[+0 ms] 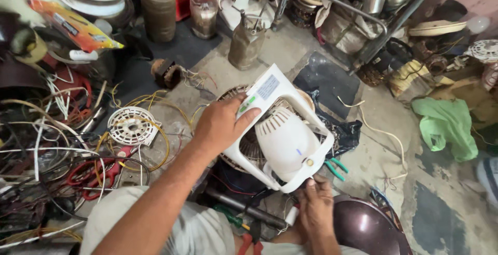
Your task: The person disassembles a white electric appliance, likely a fan, using pliers to remove parts and strip wires. They manipulate internal components and wiring throughout the clip.
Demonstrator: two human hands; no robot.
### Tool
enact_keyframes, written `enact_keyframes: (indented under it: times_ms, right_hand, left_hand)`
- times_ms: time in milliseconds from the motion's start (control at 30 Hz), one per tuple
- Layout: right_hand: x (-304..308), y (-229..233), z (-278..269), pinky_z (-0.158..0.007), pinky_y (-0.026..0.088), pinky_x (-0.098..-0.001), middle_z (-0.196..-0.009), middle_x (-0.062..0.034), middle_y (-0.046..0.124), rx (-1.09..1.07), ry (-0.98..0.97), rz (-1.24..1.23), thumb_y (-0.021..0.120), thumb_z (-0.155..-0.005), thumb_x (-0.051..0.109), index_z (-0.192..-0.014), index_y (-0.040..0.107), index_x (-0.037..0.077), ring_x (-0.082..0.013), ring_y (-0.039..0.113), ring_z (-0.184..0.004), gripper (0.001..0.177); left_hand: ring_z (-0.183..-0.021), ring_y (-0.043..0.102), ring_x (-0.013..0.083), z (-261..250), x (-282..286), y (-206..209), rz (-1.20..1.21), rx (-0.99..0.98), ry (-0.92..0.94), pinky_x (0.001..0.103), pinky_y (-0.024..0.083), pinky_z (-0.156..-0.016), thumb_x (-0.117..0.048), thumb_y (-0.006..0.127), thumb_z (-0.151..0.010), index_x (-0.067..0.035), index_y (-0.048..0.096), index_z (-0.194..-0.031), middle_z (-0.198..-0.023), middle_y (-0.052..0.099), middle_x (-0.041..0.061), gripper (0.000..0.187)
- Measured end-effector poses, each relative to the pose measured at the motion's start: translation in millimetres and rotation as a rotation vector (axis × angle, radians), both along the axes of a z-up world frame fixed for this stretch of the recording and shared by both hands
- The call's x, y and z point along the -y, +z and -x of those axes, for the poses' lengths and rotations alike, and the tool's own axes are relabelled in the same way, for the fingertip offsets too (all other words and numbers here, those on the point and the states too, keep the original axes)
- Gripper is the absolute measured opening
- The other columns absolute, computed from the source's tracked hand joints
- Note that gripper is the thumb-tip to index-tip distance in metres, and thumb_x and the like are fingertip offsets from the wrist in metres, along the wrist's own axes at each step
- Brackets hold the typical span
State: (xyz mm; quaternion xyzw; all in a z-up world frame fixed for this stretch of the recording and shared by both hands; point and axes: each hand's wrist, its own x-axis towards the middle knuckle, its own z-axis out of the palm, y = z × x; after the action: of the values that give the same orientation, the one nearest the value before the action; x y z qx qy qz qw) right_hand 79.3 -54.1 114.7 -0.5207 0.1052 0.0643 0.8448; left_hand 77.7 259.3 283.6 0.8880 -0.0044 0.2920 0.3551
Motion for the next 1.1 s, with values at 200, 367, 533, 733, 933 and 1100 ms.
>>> enact_keyframes:
  times_ms: [200, 367, 533, 733, 933, 1100]
  right_hand:
    - [3.3, 55.7, -6.2, -0.107, 0.04, -0.0489, -0.136, -0.0093, 0.059, 0.098, -0.002, 0.219, 0.058, -0.095, 0.025, -0.137, 0.052, 0.011, -0.0254, 0.056, -0.123, 0.045]
    - [-33.8, 128.9, -31.0, -0.112, 0.039, -0.0424, -0.146, -0.0125, 0.058, 0.138, 0.18, 0.79, 0.059, -0.092, 0.045, -0.153, 0.045, 0.008, -0.026, 0.055, -0.135, 0.072]
    - [-76.9, 152.1, -60.8, -0.11, 0.041, -0.0411, -0.143, -0.014, 0.057, 0.128, 0.404, 0.802, 0.082, -0.071, 0.029, -0.153, 0.036, 0.006, -0.0264, 0.054, -0.132, 0.096]
    - [-79.6, 159.4, -66.3, -0.11, 0.043, -0.0416, -0.142, -0.015, 0.058, 0.209, 0.531, 0.734, 0.082, -0.067, 0.023, -0.154, 0.036, 0.005, -0.0275, 0.056, -0.131, 0.1]
    - [-73.1, 155.9, -67.6, -0.11, 0.042, -0.0406, -0.141, -0.0142, 0.059, 0.221, 0.527, 0.848, 0.081, -0.068, 0.027, -0.155, 0.035, 0.007, -0.0266, 0.056, -0.131, 0.1]
    - [-85.7, 151.9, -65.2, -0.11, 0.043, -0.0413, -0.141, -0.0168, 0.058, 0.287, 0.422, 0.897, 0.08, -0.072, 0.037, -0.154, 0.036, 0.004, -0.0284, 0.055, -0.132, 0.098]
  left_hand:
    - [-0.078, 0.072, 0.0368, -14.5, -11.2, -22.8, 0.045, -0.006, 0.144, 0.048, 0.053, -0.077, -0.04, 0.064, -0.097, 0.002, 0.071, -0.117, -0.092, 0.075, 0.021, 0.047]
    - [-0.075, 0.072, 0.0335, -19.2, -16.0, -31.9, 0.062, 0.076, 0.188, 0.048, 0.05, -0.076, -0.032, 0.06, -0.102, 0.001, 0.073, -0.113, -0.086, 0.075, 0.018, 0.037]
    - [-0.072, 0.07, 0.0376, -19.4, -23.2, -35.1, 0.116, 0.056, 0.162, 0.05, 0.052, -0.074, -0.029, 0.057, -0.101, -0.001, 0.074, -0.111, -0.083, 0.074, 0.019, 0.034]
    - [-0.076, 0.07, 0.0411, -17.6, -28.6, -37.6, 0.198, 0.026, 0.194, 0.051, 0.054, -0.069, -0.03, 0.057, -0.102, -0.002, 0.075, -0.106, -0.083, 0.073, 0.022, 0.034]
    - [-0.077, 0.07, 0.042, -19.8, -29.7, -39.8, 0.245, 0.009, 0.198, 0.051, 0.054, -0.069, -0.032, 0.057, -0.101, -0.005, 0.075, -0.106, -0.084, 0.073, 0.021, 0.032]
    - [-0.08, 0.069, 0.0432, -22.4, -38.3, -33.6, 0.25, -0.1, 0.204, 0.053, 0.053, -0.071, -0.034, 0.057, -0.102, -0.007, 0.075, -0.104, -0.084, 0.073, 0.021, 0.032]
